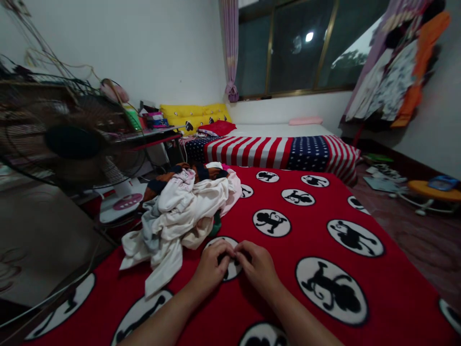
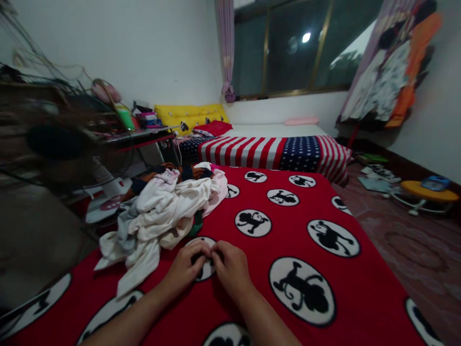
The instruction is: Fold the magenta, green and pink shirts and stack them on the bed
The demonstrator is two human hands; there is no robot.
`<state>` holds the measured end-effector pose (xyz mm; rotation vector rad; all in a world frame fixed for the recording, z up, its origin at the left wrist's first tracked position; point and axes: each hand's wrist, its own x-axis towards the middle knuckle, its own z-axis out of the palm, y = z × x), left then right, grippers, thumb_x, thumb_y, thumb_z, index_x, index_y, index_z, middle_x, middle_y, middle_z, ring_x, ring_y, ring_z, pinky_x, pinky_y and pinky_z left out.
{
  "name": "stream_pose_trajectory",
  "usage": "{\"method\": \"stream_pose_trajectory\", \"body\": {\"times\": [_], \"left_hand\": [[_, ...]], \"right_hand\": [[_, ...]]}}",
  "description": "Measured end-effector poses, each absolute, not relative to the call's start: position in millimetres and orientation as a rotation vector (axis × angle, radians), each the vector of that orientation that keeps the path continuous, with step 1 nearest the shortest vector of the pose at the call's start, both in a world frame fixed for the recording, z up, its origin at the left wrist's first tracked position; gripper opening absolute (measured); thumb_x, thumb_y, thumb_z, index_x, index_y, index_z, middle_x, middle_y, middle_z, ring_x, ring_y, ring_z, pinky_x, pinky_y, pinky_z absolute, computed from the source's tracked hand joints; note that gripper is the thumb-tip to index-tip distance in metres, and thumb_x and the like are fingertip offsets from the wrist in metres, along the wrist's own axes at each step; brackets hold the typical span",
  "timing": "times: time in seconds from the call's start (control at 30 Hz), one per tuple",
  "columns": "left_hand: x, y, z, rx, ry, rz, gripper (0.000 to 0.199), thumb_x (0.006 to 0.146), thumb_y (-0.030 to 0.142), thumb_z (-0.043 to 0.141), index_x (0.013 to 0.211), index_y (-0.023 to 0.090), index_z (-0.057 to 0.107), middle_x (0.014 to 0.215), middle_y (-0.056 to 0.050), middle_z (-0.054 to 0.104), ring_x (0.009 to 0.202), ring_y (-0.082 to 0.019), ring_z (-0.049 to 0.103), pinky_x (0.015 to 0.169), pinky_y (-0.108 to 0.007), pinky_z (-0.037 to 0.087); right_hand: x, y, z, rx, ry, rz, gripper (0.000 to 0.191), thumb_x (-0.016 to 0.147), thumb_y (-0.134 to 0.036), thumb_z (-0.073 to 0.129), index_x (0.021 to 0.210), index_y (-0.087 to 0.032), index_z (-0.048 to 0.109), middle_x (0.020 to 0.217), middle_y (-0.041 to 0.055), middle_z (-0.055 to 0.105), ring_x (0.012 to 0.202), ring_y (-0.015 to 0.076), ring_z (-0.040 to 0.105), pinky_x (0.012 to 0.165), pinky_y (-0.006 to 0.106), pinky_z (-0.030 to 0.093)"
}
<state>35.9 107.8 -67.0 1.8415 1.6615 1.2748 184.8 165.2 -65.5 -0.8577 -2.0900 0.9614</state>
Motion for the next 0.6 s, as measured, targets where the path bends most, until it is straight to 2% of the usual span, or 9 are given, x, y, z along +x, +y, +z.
{"method": "stream_pose_trajectory", "body": {"times": [0.13,0.23,0.37,0.47,0.53,0.6], "left_hand": [[28,103,-56,1.859,1.585,1.267,0.024,0.076,0.003,0.050,0.081,0.019,0.067,0.087,-0.003,0.068,0.087,-0.016,0.062,0.082,-0.027,0.048],[2,102,-28,2.015,1.675,1.408,0.026,0.082,0.006,0.049,0.092,0.021,0.068,0.098,-0.004,0.068,0.097,-0.016,0.062,0.089,-0.029,0.047],[-65,115,21,2.067,2.278,1.711,0.022,0.083,0.014,0.052,0.099,0.020,0.066,0.111,-0.006,0.062,0.109,-0.021,0.056,0.100,-0.036,0.041],[-120,130,44,1.774,2.800,1.585,0.042,0.075,0.021,0.061,0.117,0.018,0.061,0.125,-0.012,0.055,0.120,-0.029,0.049,0.105,-0.044,0.036],[-151,138,47,1.491,2.805,1.465,0.051,0.069,0.031,0.069,0.116,0.015,0.061,0.116,-0.013,0.061,0.112,-0.032,0.054,0.099,-0.044,0.041],[-174,143,43,1.200,2.579,1.491,0.045,0.062,0.039,0.073,0.098,0.013,0.068,0.088,-0.009,0.068,0.092,-0.030,0.063,0.085,-0.039,0.049]], "right_hand": [[183,165,-64,-0.887,-2.102,0.961,0.016,0.088,-0.028,0.052,0.082,-0.020,0.065,0.075,0.0013,0.066,0.069,0.0150,0.059,0.063,0.023,0.037],[183,165,-64,-0.916,-2.105,0.968,0.020,0.090,-0.031,0.049,0.081,-0.020,0.063,0.073,0.0015,0.065,0.067,0.0153,0.058,0.062,0.024,0.037],[184,166,-66,-0.928,-2.110,0.988,0.020,0.090,-0.031,0.049,0.081,-0.020,0.062,0.074,0.0021,0.065,0.069,0.0163,0.059,0.063,0.024,0.039],[184,167,-66,-0.924,-2.112,0.994,0.020,0.090,-0.032,0.049,0.081,-0.020,0.062,0.075,0.0024,0.065,0.070,0.0168,0.059,0.064,0.025,0.039],[184,167,-65,-0.925,-2.106,0.998,0.020,0.089,-0.032,0.049,0.080,-0.020,0.062,0.074,0.0023,0.065,0.070,0.0168,0.059,0.064,0.025,0.039],[184,167,-65,-0.922,-2.104,0.998,0.020,0.089,-0.031,0.048,0.079,-0.020,0.061,0.074,0.0021,0.064,0.069,0.0166,0.058,0.063,0.025,0.039]]}}
